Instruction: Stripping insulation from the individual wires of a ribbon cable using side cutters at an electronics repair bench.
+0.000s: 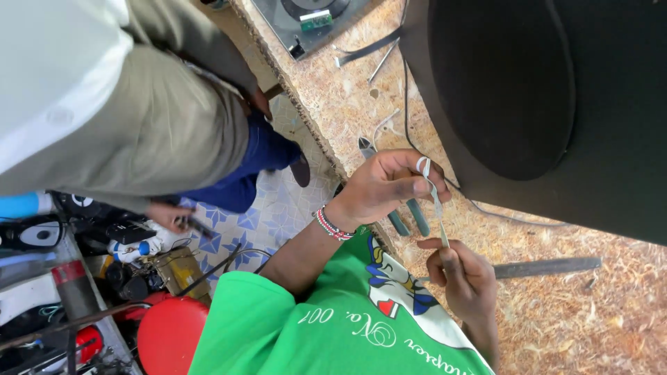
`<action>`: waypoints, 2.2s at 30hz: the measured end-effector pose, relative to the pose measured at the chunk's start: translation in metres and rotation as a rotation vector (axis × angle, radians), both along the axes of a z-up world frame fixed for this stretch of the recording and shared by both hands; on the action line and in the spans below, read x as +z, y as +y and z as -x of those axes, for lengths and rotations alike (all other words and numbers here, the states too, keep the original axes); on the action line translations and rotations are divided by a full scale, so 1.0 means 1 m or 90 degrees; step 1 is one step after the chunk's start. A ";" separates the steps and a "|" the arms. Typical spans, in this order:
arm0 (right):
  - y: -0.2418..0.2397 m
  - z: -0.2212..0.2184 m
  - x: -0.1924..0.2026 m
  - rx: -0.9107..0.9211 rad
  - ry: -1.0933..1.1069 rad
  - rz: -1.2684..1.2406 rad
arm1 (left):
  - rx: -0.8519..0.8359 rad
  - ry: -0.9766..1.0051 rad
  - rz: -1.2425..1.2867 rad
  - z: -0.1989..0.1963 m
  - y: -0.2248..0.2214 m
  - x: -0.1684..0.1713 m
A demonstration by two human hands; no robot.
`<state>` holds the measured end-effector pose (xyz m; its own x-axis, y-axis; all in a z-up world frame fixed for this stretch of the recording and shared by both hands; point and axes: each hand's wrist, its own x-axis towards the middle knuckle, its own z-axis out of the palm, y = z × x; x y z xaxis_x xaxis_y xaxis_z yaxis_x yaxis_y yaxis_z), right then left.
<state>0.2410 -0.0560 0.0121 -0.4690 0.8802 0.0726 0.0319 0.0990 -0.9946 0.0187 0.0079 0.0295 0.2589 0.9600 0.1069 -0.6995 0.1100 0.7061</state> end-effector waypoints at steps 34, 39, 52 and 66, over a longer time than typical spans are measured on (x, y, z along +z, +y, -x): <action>0.114 0.216 0.035 -0.465 -0.166 0.075 | -0.189 0.260 0.024 0.190 0.163 0.043; 0.146 0.258 -0.003 -0.512 -0.003 0.028 | -0.179 0.234 0.059 0.231 0.206 0.009; 0.148 0.283 0.025 -0.491 0.030 0.069 | -0.121 0.268 0.102 0.242 0.206 0.016; 0.135 0.255 0.030 -0.490 0.047 -0.023 | -0.085 0.251 0.087 0.226 0.195 0.019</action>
